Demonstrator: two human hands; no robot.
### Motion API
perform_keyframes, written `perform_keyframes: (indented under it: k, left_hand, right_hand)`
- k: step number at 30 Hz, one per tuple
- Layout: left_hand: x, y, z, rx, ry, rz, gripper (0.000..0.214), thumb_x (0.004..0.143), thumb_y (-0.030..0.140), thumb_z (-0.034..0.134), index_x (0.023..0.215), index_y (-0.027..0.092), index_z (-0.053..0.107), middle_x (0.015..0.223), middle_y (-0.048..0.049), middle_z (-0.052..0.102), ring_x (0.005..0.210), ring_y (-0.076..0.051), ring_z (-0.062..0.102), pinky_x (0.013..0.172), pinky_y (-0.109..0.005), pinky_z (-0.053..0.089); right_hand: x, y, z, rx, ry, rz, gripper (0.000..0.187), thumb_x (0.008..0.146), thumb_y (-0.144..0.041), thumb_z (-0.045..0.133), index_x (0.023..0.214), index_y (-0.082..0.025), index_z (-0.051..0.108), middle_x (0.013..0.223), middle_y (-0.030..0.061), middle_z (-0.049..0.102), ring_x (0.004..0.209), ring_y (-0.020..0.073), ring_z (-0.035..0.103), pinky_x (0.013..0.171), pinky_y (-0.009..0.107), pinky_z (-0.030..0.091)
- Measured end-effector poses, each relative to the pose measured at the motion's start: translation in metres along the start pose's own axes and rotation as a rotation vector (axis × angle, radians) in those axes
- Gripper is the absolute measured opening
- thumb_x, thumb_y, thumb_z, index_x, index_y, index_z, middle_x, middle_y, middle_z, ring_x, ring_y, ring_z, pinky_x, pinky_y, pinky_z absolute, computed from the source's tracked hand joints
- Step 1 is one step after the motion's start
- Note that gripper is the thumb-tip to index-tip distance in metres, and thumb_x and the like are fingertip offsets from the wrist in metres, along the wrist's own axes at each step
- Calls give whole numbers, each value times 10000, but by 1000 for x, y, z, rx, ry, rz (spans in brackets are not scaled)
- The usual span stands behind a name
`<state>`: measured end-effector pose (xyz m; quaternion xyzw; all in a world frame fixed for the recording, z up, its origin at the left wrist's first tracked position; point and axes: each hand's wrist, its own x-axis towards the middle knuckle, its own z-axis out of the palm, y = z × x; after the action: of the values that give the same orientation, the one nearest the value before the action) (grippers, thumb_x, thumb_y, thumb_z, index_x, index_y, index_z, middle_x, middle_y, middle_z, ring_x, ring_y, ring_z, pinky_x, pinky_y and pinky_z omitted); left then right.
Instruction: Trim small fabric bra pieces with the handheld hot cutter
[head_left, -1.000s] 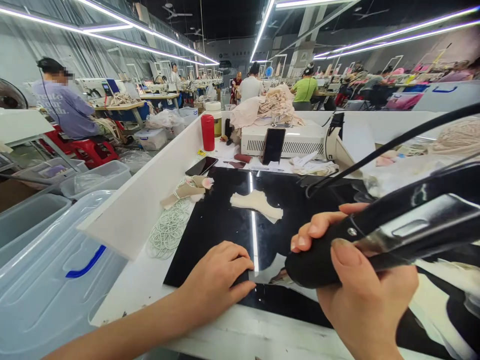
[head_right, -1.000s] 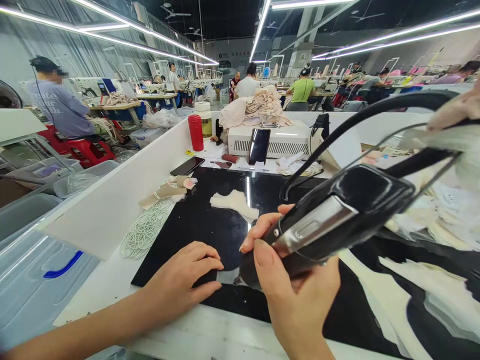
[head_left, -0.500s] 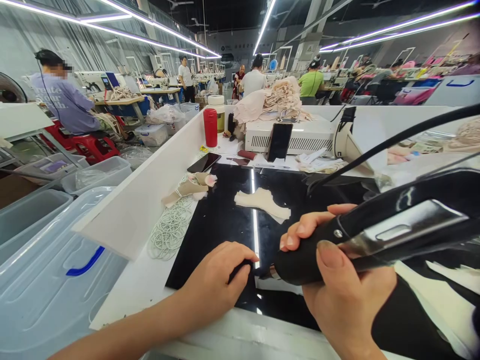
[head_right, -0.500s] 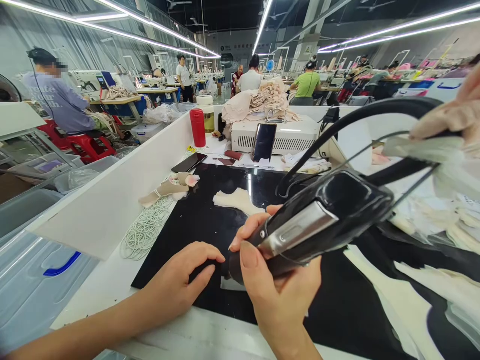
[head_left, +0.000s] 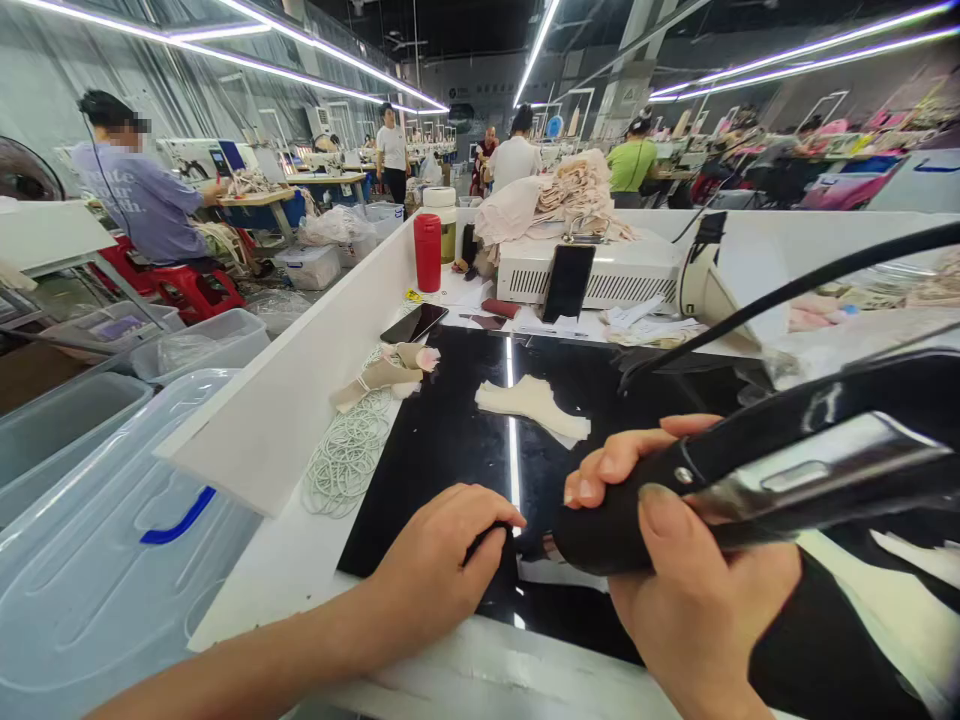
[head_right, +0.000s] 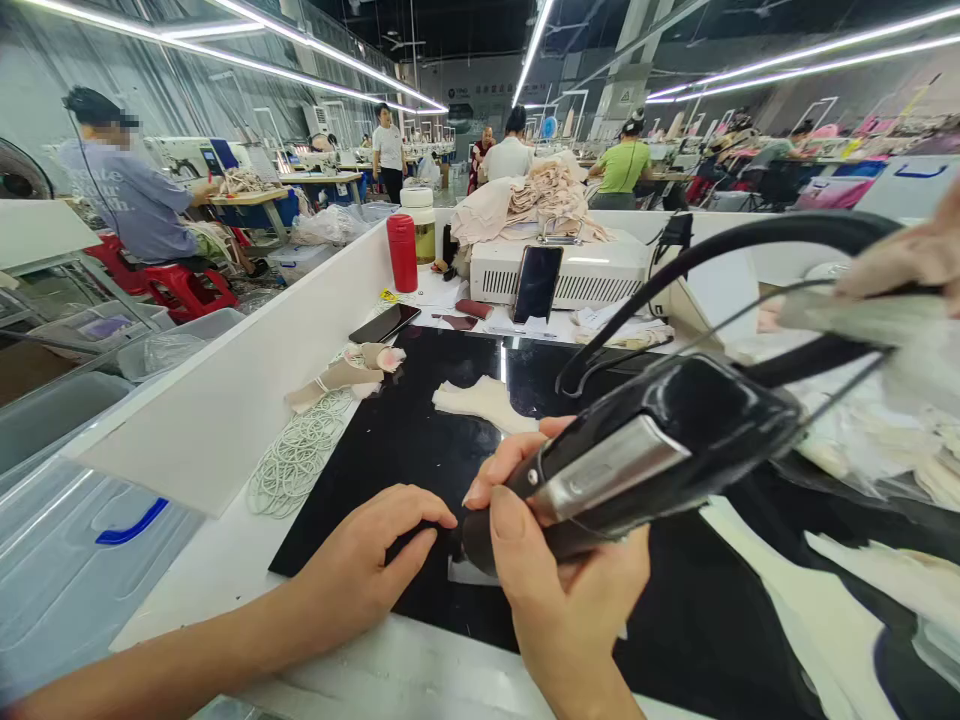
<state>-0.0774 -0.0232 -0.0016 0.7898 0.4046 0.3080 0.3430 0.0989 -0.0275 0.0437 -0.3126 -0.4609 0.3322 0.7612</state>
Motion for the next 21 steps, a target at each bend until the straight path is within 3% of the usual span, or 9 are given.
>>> perform_keyframes:
  k: [14,21]
  left_hand:
    - [1,-2,1,32,2,33,269,999,58,516,1106,237,687,1111,7,750,1051,-168,672,984,-304,519]
    - [0,-13,1,155,-37,152,338,984,32,498,1048,254,745,1193,-12,735,1102,-181,683,1004,-316,546]
  right_hand:
    - [-6,-3,-1,-6,-14,2,313,940,-302,824,1177,-255,624,826,-18,664,644,171,655,611,337,597]
    - [-5,-1,-2,-2,-8,9,319,959,-274,799,1208,-269,600,861,-27,674,651,157,671,598,314,592]
